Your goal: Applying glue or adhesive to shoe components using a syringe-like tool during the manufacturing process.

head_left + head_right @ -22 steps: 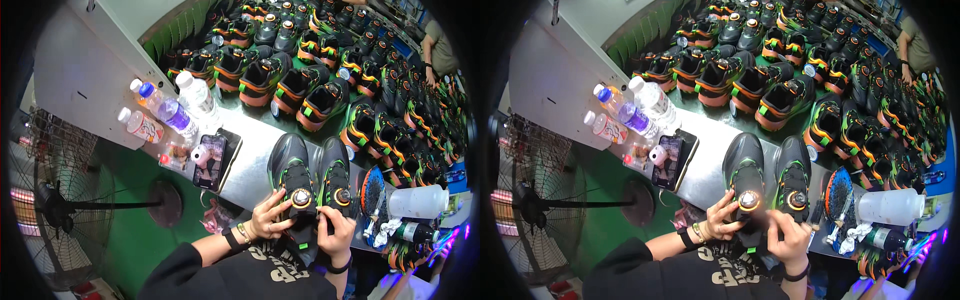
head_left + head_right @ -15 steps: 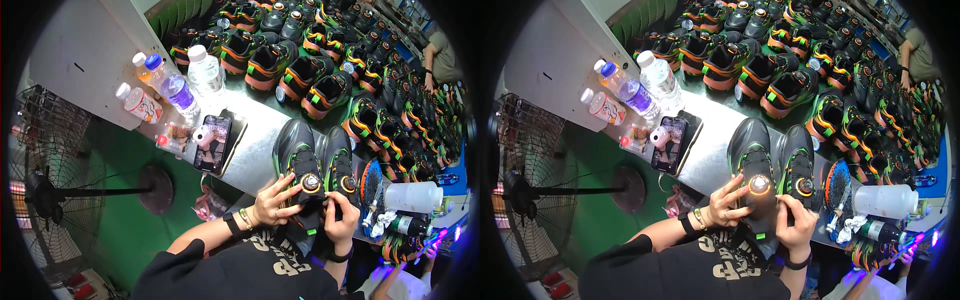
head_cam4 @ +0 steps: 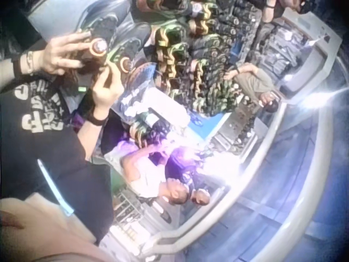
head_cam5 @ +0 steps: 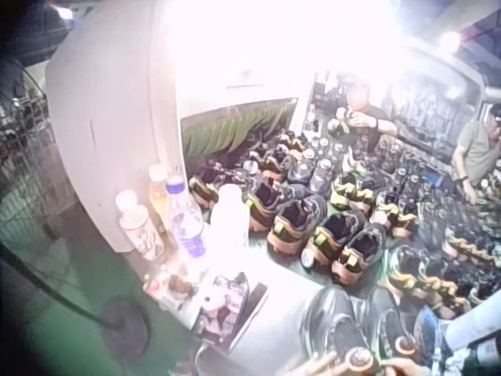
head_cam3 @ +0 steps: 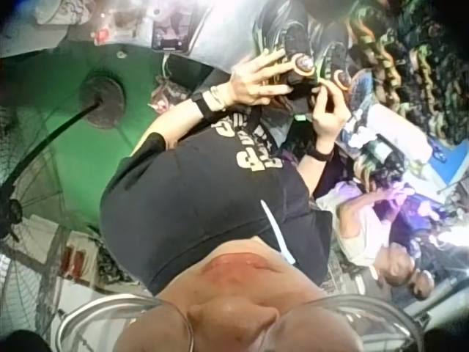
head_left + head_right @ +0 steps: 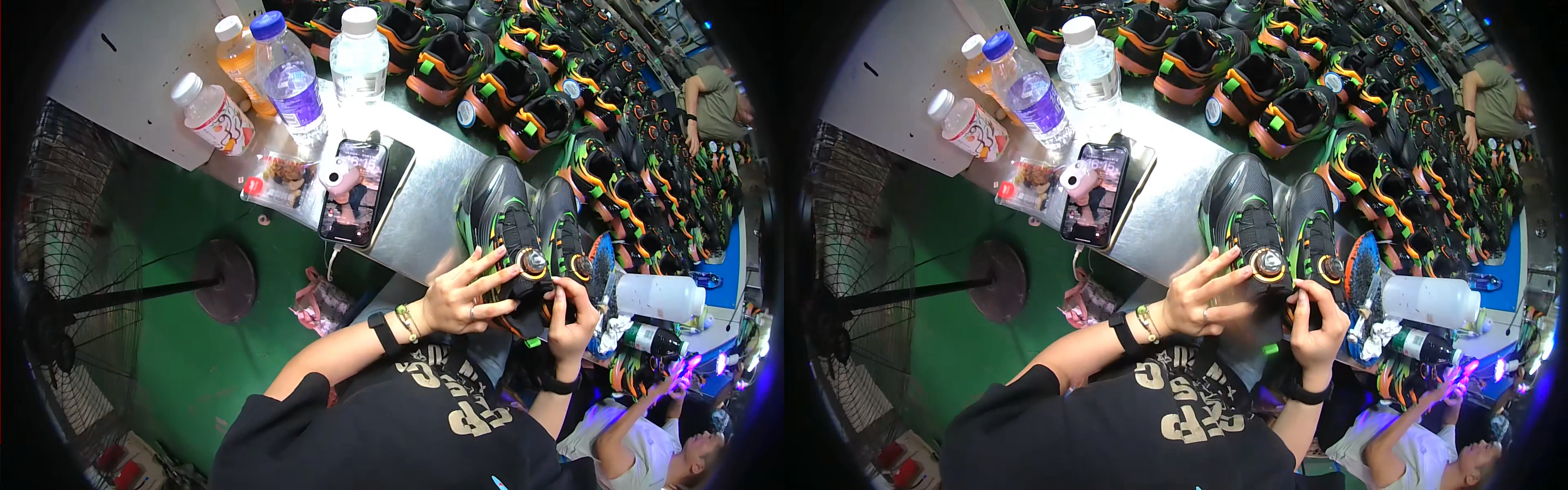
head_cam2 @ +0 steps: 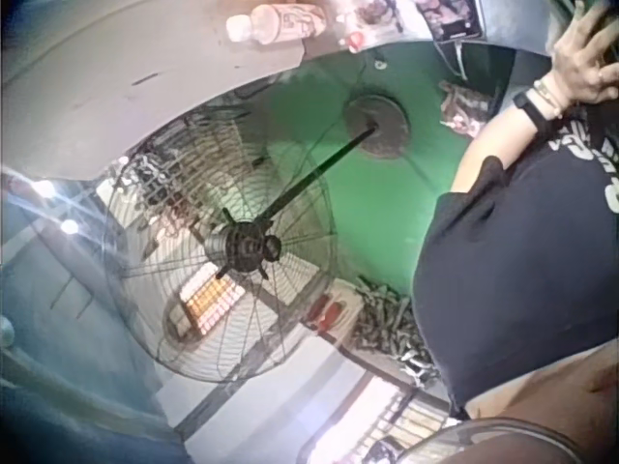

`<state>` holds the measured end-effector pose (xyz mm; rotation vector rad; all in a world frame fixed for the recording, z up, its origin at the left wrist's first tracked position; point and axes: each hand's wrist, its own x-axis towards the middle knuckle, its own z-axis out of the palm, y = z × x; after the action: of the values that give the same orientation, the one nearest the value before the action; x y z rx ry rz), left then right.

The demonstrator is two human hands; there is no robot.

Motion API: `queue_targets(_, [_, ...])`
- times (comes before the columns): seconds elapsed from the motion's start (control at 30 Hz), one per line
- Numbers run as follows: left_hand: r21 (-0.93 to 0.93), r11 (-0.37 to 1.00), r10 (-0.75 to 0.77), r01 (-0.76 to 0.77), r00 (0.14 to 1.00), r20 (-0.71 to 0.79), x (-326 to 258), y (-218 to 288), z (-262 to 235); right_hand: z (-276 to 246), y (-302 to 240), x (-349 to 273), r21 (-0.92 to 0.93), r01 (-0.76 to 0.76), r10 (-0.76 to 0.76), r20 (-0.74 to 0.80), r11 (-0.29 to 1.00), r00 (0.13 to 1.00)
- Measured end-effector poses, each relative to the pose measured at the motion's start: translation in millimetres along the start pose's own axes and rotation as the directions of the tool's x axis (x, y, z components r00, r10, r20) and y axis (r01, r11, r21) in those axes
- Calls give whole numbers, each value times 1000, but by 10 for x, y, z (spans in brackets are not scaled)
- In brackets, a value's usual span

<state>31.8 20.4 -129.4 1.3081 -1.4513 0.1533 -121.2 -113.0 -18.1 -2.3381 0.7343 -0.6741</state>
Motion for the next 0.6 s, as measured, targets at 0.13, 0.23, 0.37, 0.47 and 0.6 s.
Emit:
queue_targets(0.13, [31,999,11,-11,1000,7,11,-2,-8,11,-8,-26,-8,-5,5,-34,1000,999])
queue_targets(0.23, [49,999,4,-5,1000,23,3,6,-21,29,-14,-40,11,-30,30,-38,999,999])
queue_targets(0.37, [56,998,12,-12,1000,9,6,-1,-5,30,-3,-85,36,-66,68,-71,997,995])
queue_targets(0.47, [38,999,4,-5,1000,13,11,-8,-26,58,-5,-112,54,-86,91,-102,995,991])
queue_targets(0.6, [34,999,14,-15,999,32,14,-29,-9,22,-128,-85,-40,-93,87,-127,995,988])
